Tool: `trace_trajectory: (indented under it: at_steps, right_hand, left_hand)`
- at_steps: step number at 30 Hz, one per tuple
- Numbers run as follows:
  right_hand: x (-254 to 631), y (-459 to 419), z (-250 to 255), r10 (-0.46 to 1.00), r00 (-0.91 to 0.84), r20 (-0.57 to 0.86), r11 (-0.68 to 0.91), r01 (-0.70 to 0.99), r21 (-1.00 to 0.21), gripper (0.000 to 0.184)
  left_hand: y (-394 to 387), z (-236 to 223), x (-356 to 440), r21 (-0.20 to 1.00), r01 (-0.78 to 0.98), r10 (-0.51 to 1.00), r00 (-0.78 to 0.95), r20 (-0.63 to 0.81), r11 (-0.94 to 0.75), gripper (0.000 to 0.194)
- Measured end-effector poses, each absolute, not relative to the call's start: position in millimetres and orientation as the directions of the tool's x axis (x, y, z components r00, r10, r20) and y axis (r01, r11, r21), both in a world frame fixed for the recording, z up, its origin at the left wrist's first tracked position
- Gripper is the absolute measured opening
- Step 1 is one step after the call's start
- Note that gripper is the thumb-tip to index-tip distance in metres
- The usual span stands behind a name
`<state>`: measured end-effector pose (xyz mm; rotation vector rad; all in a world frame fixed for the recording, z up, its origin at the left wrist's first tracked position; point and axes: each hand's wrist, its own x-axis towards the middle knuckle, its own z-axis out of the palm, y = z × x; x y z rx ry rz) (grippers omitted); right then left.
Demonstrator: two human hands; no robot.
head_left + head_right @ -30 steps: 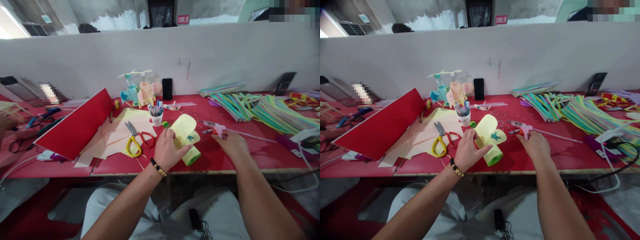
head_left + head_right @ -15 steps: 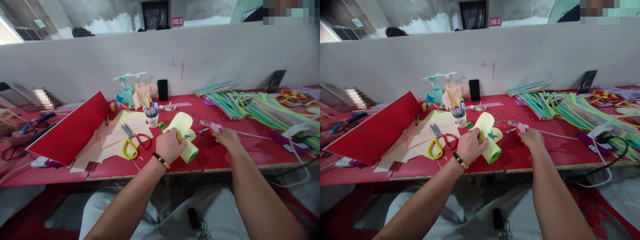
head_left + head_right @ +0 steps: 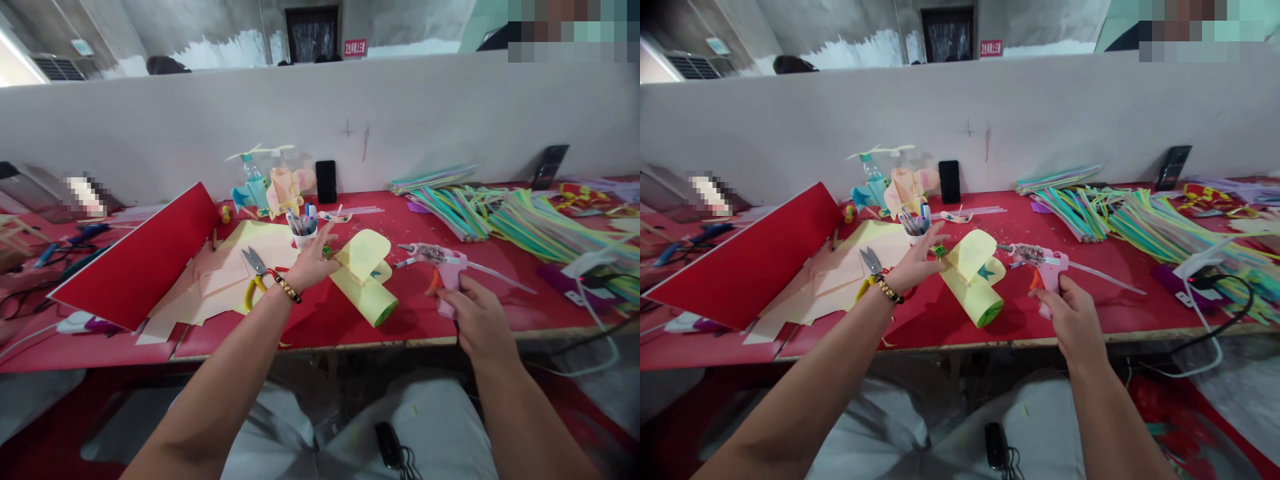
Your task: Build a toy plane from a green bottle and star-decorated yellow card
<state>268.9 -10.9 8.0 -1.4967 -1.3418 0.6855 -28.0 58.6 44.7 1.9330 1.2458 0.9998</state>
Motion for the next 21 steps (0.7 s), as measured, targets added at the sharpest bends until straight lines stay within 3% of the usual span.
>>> trace_trajectory:
  at_steps: [5, 8, 11, 17, 21]
  right_hand:
    - [257.2, -34.4, 21.5, 0.987, 0.157, 0.032, 0.042, -0.063, -0.997, 0.019]
    - [258.7, -44.9, 22.4, 0.998, 0.059, -0.011, 0.0, -0.181, -0.983, 0.03]
    - [265.9, -52.3, 19.3, 1.0, -0.02, 0.007, 0.003, -0.159, -0.987, 0.039]
    - [276.7, -53.4, 10.0, 1.0, -0.021, 0.009, 0.008, -0.019, -1.0, 0.03]
    - [278.8, -49.3, 3.9, 1.0, -0.006, -0.021, -0.021, -0.01, -1.0, 0.023]
  left_hand:
    - [67.2, 44.9, -11.5, 0.829, 0.378, 0.894, 0.345, 0.287, -0.412, 0.092]
    - [72.3, 47.7, -3.3, 0.759, 0.329, 0.799, 0.453, 0.396, -0.562, 0.096]
    - [82.7, 49.2, 2.2, 0.757, 0.289, 0.774, 0.478, 0.416, -0.586, 0.092]
    - [94.7, 40.7, 5.0, 0.962, 0.041, 0.896, 0.376, 0.237, -0.271, 0.094]
    - [82.9, 34.4, -1.1, 0.969, -0.153, 0.932, 0.281, 0.231, -0.194, 0.071]
